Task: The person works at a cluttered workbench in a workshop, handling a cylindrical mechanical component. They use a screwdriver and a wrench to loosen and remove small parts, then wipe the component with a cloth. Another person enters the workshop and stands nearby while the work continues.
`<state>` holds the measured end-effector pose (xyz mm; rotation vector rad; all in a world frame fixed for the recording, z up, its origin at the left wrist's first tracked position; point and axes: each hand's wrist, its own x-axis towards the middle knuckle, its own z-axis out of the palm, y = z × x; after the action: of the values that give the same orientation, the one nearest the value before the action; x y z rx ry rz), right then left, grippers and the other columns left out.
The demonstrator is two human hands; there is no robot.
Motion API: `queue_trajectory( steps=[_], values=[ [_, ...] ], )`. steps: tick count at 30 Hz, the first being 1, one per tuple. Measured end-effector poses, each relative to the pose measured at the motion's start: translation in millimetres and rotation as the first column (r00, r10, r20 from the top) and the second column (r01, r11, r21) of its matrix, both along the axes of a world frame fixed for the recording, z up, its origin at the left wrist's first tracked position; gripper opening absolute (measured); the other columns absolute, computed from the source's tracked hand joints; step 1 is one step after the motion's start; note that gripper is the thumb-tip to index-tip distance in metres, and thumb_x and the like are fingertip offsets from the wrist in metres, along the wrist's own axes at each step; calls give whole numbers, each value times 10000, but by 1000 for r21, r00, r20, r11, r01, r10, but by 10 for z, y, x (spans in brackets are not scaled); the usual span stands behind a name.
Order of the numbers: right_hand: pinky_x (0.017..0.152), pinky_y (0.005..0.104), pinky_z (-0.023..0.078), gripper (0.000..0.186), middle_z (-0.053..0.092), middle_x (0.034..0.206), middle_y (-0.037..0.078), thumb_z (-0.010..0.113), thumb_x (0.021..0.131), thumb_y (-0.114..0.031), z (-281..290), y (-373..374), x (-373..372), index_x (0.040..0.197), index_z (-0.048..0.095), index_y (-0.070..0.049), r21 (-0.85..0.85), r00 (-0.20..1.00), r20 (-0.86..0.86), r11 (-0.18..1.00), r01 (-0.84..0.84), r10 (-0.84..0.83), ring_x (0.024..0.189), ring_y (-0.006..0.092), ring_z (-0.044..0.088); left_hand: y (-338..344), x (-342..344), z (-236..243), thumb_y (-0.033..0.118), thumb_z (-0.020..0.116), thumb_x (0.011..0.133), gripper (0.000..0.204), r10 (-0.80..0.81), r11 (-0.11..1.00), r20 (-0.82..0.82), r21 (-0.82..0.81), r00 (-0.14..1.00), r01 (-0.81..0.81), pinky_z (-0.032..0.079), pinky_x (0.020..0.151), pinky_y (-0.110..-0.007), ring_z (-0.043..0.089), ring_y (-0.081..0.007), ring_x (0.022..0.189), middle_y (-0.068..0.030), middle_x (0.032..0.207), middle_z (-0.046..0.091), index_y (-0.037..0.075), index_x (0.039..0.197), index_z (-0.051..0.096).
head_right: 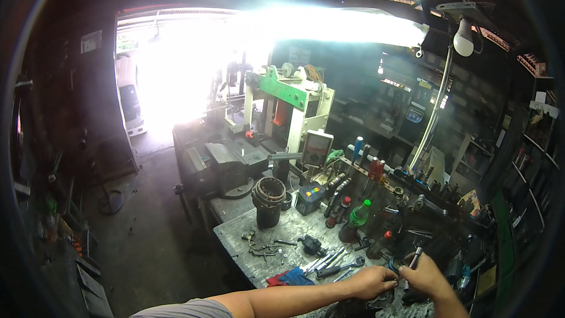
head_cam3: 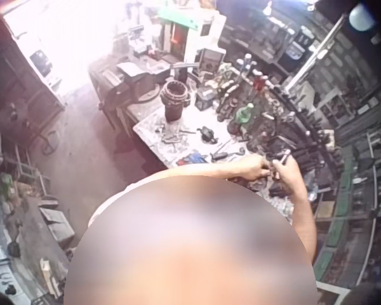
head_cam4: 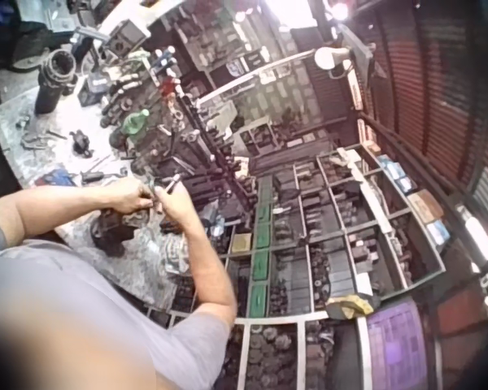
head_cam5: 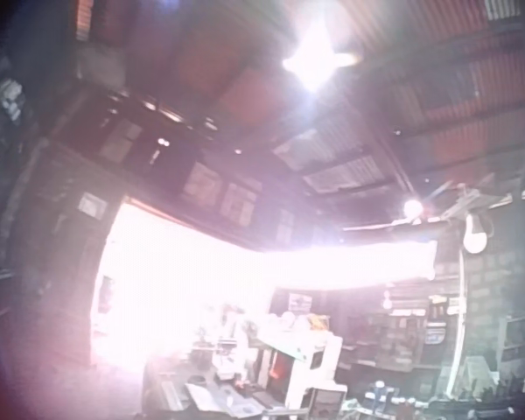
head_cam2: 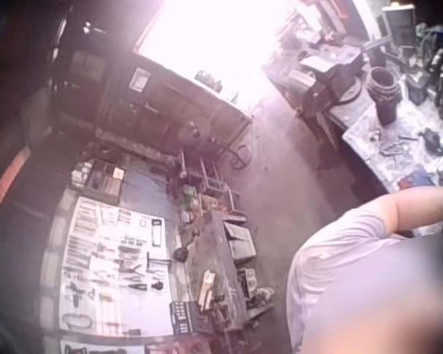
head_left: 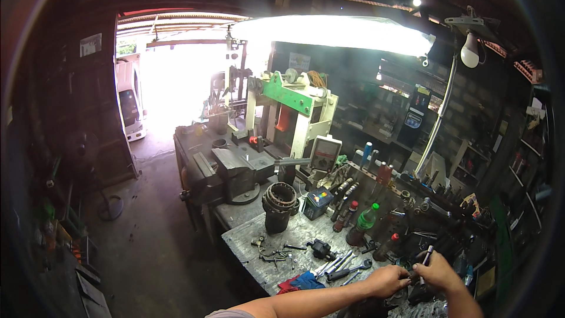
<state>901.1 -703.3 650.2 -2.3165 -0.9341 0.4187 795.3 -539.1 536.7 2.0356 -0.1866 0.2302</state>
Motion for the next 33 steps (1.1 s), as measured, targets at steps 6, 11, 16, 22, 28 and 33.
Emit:
queue_trajectory(
  steps=[6,11,16,22,28,33],
  values=[
    [994,431,582,155,798,1137,-12,798,866,-218,570,55,-44,1014,799,-169,-652,66,581,512,-559,811,1146,250,739,5,39,-33,367,677,1071,394,-14,1000,-14,8,1000,14,571,951,-524,752,-423,1102,-210,1150,801,66,1306,770],
    [1184,487,482,275,700,1412,161,827,745,-72,-124,-323,-214,1015,807,-120,-92,436,839,874,-477,326,1375,404,632,-11,-1,-22,359,691,1056,384,31,1000,47,3,998,-31,577,932,-514,757,-421,1077,-206,1110,804,71,1292,781],
    [1194,483,476,403,592,1540,282,621,1113,-324,-983,-272,-437,1336,654,10,760,984,174,640,-113,-32,1379,365,635,-2,-39,56,358,697,1053,370,30,999,8,-12,1000,-30,576,906,-521,762,-419,1039,-218,1063,799,66,1260,790],
    [767,363,594,381,620,686,36,554,1179,-298,-739,-109,50,1230,687,56,746,695,-604,583,321,391,770,202,711,4,-49,82,374,699,1051,376,5,1000,-2,-14,1000,-5,570,882,-538,754,-440,1002,-254,1022,778,72,1262,774],
    [835,406,619,464,814,1007,119,866,952,-303,163,-50,19,1208,745,64,-165,999,-39,986,-29,22,865,295,772,11,-9,21,374,700,1053,376,12,1000,-19,-26,1000,-13,577,882,-520,762,-433,980,-238,1015,789,61,1242,783],
    [1113,547,512,227,808,1215,42,903,756,-222,369,-72,-65,977,848,-219,-607,131,661,630,-485,739,1271,323,696,10,-3,-17,367,703,1052,377,18,1000,11,-26,1000,-17,583,905,-508,768,-416,1028,-218,1080,803,62,1254,793]
  ],
)
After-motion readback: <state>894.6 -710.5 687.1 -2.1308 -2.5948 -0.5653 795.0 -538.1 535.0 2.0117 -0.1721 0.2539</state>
